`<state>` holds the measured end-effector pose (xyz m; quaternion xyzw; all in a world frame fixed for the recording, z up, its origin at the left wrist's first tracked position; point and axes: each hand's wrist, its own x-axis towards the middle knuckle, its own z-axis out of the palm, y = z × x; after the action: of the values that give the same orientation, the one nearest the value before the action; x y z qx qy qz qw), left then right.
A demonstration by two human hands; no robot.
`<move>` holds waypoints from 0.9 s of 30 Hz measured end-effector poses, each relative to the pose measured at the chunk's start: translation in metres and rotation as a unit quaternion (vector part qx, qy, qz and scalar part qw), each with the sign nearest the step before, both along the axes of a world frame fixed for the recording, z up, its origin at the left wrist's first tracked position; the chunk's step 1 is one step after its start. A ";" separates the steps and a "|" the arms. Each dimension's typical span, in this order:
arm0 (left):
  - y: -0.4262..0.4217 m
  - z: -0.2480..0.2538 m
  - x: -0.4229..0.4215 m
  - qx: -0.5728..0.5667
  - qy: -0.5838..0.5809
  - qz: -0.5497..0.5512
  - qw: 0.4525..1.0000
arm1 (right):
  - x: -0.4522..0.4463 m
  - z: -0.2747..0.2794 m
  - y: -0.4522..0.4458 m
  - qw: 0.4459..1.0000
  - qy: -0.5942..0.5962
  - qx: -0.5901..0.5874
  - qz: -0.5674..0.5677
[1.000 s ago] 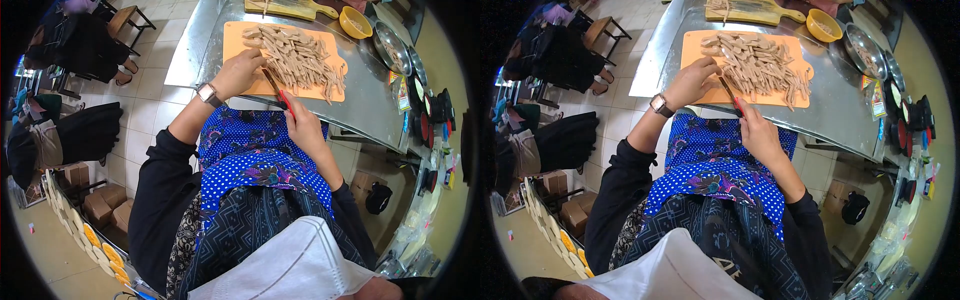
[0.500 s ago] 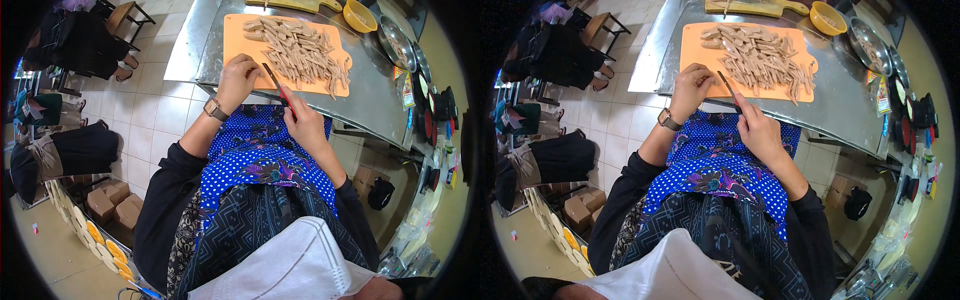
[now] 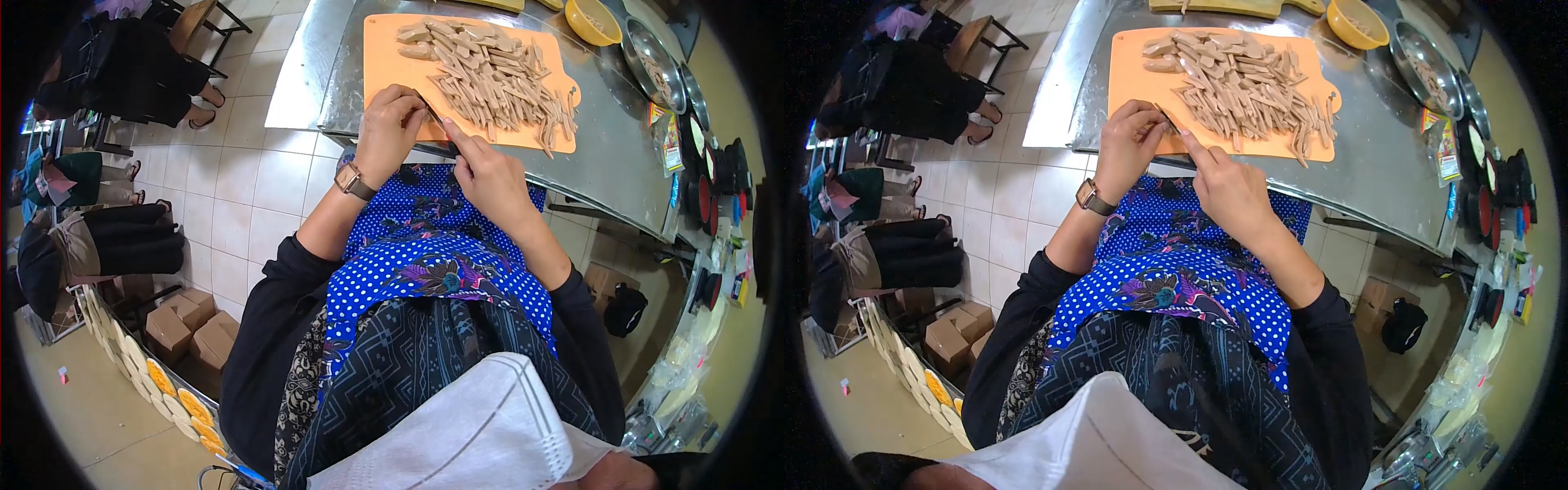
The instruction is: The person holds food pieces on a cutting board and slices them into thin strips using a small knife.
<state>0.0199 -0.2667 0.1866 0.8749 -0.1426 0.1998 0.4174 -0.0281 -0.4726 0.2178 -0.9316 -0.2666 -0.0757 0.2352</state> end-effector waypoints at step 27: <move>-0.002 0.001 -0.005 0.009 -0.026 0.013 1.000 | -0.034 0.005 -0.031 0.998 0.049 0.024 -0.001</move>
<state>0.0151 -0.2688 0.1875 0.8747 -0.1443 0.2266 0.4034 -0.0618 -0.5037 0.2229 -0.9285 -0.2522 -0.0362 0.2702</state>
